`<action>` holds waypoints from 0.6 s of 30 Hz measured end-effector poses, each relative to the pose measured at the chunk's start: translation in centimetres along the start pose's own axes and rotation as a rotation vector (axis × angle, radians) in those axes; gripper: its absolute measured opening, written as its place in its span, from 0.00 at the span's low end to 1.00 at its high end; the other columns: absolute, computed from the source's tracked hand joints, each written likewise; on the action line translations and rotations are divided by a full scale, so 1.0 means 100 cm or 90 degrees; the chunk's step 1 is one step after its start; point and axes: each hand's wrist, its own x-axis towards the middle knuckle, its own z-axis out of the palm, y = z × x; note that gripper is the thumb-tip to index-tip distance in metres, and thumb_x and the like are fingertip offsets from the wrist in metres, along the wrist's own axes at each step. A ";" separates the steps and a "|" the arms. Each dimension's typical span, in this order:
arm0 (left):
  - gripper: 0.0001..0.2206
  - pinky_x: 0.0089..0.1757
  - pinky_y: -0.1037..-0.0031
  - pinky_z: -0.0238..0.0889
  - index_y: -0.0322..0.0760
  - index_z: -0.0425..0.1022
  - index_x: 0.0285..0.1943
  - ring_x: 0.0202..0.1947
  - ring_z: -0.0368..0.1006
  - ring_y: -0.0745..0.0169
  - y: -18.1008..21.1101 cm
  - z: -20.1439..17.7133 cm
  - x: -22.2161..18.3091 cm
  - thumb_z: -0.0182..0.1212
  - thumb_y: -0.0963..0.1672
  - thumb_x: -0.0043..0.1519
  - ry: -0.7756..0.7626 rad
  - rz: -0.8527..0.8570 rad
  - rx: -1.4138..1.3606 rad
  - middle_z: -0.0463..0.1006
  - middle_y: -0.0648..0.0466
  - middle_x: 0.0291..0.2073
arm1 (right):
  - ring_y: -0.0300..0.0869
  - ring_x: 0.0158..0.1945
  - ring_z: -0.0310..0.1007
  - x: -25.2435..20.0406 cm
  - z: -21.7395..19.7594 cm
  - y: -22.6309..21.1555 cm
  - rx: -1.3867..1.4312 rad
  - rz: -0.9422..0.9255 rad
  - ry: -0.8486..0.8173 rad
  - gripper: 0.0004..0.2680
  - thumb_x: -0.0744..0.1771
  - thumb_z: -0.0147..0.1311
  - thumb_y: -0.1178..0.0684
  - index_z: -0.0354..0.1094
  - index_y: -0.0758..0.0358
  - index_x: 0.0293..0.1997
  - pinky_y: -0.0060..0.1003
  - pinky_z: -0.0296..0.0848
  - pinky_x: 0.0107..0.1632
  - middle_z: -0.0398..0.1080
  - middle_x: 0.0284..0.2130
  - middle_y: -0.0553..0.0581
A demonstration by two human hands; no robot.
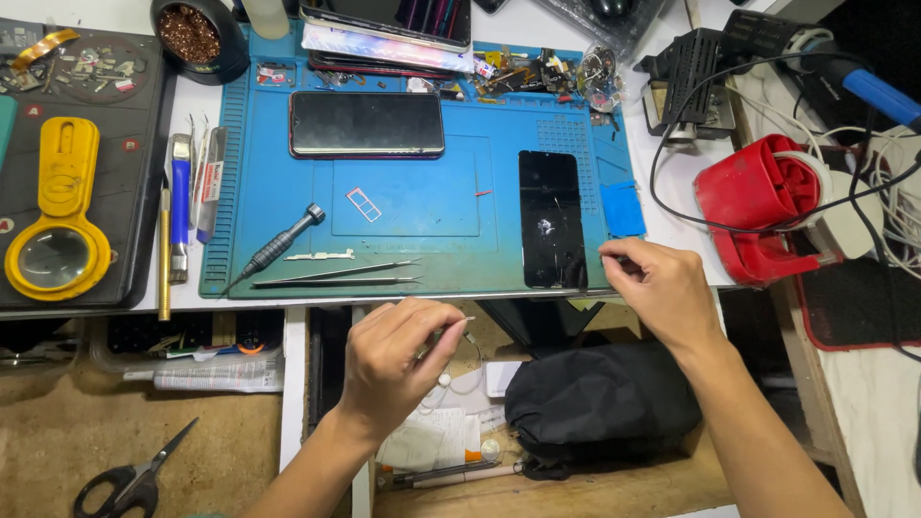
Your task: Repairing a smartphone by manipulating small internal components and wires using tweezers
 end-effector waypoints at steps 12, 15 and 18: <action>0.02 0.26 0.70 0.70 0.41 0.78 0.38 0.22 0.77 0.57 -0.019 0.072 0.044 0.66 0.42 0.62 0.042 -0.031 0.070 0.77 0.57 0.25 | 0.45 0.39 0.80 -0.016 0.028 0.005 -0.080 -0.183 0.164 0.04 0.67 0.63 0.62 0.78 0.58 0.42 0.36 0.79 0.43 0.79 0.34 0.52; 0.01 0.25 0.71 0.70 0.42 0.79 0.37 0.20 0.77 0.59 -0.023 0.080 0.045 0.66 0.42 0.62 0.025 -0.041 0.114 0.76 0.58 0.23 | 0.45 0.39 0.80 -0.018 0.028 0.005 -0.100 -0.183 0.170 0.04 0.67 0.64 0.61 0.79 0.58 0.42 0.36 0.79 0.42 0.79 0.34 0.51; 0.04 0.25 0.77 0.67 0.49 0.75 0.34 0.18 0.73 0.66 -0.029 0.096 0.038 0.65 0.44 0.62 0.079 0.016 0.239 0.70 0.65 0.23 | 0.48 0.37 0.79 -0.019 0.025 0.001 -0.095 -0.190 0.171 0.03 0.66 0.64 0.62 0.78 0.61 0.41 0.39 0.79 0.41 0.78 0.33 0.54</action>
